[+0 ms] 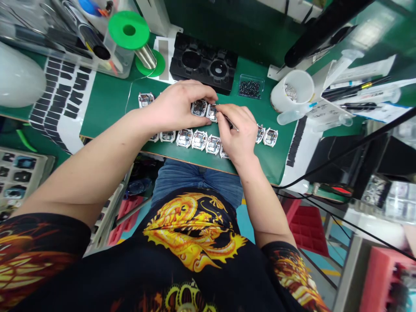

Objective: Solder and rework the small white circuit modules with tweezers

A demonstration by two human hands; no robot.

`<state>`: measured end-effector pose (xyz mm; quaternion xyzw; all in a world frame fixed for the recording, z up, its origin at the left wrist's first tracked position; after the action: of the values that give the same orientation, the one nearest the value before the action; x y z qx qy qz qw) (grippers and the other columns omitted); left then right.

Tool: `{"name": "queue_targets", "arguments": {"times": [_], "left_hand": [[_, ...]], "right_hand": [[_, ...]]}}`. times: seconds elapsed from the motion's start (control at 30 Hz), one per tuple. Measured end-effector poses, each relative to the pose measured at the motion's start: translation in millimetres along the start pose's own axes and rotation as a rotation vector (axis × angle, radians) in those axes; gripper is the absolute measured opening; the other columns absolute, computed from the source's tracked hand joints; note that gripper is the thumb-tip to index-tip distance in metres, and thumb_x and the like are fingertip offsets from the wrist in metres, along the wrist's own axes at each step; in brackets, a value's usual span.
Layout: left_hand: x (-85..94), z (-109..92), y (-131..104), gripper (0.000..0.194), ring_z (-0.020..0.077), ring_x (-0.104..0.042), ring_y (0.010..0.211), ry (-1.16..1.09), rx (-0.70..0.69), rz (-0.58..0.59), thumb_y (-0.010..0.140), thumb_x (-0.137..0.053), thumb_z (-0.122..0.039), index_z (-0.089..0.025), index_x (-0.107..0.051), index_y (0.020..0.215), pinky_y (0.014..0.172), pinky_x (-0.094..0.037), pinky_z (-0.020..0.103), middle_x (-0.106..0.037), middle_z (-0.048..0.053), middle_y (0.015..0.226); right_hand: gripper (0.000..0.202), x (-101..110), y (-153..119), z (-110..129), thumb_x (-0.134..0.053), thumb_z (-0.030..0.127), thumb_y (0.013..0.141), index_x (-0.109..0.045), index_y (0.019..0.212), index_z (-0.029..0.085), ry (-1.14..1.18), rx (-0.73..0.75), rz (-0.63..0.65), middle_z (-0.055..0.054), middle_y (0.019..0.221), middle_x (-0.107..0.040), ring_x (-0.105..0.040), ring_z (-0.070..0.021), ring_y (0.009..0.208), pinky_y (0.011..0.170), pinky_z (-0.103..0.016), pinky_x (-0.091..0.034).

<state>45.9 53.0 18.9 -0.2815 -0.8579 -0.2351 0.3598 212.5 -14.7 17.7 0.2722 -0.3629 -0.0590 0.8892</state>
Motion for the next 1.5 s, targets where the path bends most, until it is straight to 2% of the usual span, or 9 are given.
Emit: {"name": "queue_targets", "arguments": {"times": [0.13, 0.33, 0.5, 0.63, 0.77, 0.9, 1.07, 1.3, 1.5], "left_hand": [[1.1, -1, -1, 0.042, 0.0344, -0.073, 0.121, -0.004, -0.001, 0.003, 0.083, -0.081, -0.026, -0.026, -0.075, 0.124, 0.109, -0.056, 0.052, -0.080, 0.009, 0.124], [0.6, -1, -1, 0.045, 0.0353, -0.071, 0.125, 0.001, -0.007, 0.008, 0.083, -0.081, -0.027, -0.027, -0.075, 0.128, 0.113, -0.055, 0.052, -0.080, 0.009, 0.127], [1.5, -4, -4, 0.054, 0.0355, -0.071, 0.133, 0.016, -0.057, 0.005, 0.084, -0.079, -0.029, -0.025, -0.073, 0.138, 0.120, -0.053, 0.052, -0.079, 0.010, 0.138], [17.8, -6, -14, 0.060, 0.0350, -0.070, 0.141, 0.026, -0.060, -0.040, 0.085, -0.078, -0.027, -0.025, -0.071, 0.145, 0.125, -0.054, 0.053, -0.076, 0.010, 0.151], [31.7, 1, -24, 0.057, 0.0351, -0.072, 0.139, 0.051, 0.008, -0.066, 0.087, -0.076, -0.025, -0.025, -0.073, 0.144, 0.123, -0.056, 0.054, -0.078, 0.010, 0.148], [29.5, 8, -28, 0.055, 0.0335, -0.074, 0.134, 0.041, 0.015, -0.068, 0.086, -0.076, -0.023, -0.027, -0.074, 0.140, 0.119, -0.059, 0.053, -0.081, 0.008, 0.143], [25.6, 12, -27, 0.049, 0.0318, -0.076, 0.129, 0.025, 0.005, -0.079, 0.087, -0.074, -0.022, -0.026, -0.075, 0.136, 0.115, -0.060, 0.051, -0.083, 0.007, 0.136], [26.1, 12, -26, 0.044, 0.0321, -0.076, 0.128, 0.026, -0.005, -0.092, 0.088, -0.075, -0.023, -0.023, -0.076, 0.132, 0.115, -0.058, 0.050, -0.083, 0.008, 0.132], [24.3, 13, -26, 0.042, 0.0316, -0.075, 0.128, 0.018, 0.010, -0.091, 0.088, -0.074, -0.025, -0.024, -0.076, 0.130, 0.114, -0.058, 0.050, -0.083, 0.008, 0.132]], "right_hand": [[0.023, 2, -3, -5, -0.062, 0.037, 0.113, -0.083, 0.115, 0.029, -0.035, -0.035, -0.075, -0.005, 0.111, -0.088, -0.083, -0.0265, 0.107, 0.099, -0.051, -0.067], [0.022, 7, -5, -7, -0.064, 0.041, 0.113, -0.083, 0.113, 0.029, 0.038, -0.062, -0.151, -0.005, 0.110, -0.086, -0.083, -0.0261, 0.105, 0.097, -0.051, -0.067], [0.015, 16, -4, -4, -0.070, 0.033, 0.108, -0.084, 0.108, 0.027, 0.084, -0.072, -0.226, -0.005, 0.105, -0.088, -0.083, -0.0246, 0.098, 0.089, -0.045, -0.068], [0.013, 16, 1, 12, -0.071, 0.027, 0.106, -0.084, 0.107, 0.027, 0.102, -0.037, -0.135, -0.005, 0.106, -0.089, -0.084, -0.0238, 0.099, 0.091, -0.044, -0.069], [0.015, 8, 9, 28, -0.071, 0.028, 0.106, -0.085, 0.110, 0.029, 0.106, 0.013, -0.017, -0.003, 0.110, -0.090, -0.084, -0.0243, 0.103, 0.099, -0.046, -0.068], [0.017, -10, 18, 29, -0.070, 0.028, 0.105, -0.086, 0.110, 0.030, 0.098, 0.019, 0.073, -0.002, 0.112, -0.090, -0.084, -0.0247, 0.106, 0.103, -0.048, -0.066], [0.018, -24, 21, 19, -0.071, 0.025, 0.103, -0.086, 0.110, 0.030, 0.092, 0.011, 0.093, -0.002, 0.113, -0.091, -0.084, -0.0246, 0.107, 0.101, -0.047, -0.067], [0.017, -27, 20, 21, -0.071, 0.023, 0.105, -0.086, 0.111, 0.029, 0.106, 0.053, 0.116, -0.002, 0.112, -0.091, -0.085, -0.0236, 0.107, 0.102, -0.045, -0.066], [0.019, -31, 20, 24, -0.067, 0.029, 0.111, -0.087, 0.113, 0.031, 0.064, 0.080, 0.186, -0.003, 0.117, -0.091, -0.084, -0.0241, 0.111, 0.104, -0.046, -0.064]]}}
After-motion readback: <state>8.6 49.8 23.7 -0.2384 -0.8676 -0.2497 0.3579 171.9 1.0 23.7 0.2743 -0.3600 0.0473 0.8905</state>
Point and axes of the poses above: each hand's wrist, its own y-axis towards the middle knuckle, its own x-axis out of the back of the hand, z = x × y, the point moved 7 cm from there along y, towards the middle knuckle
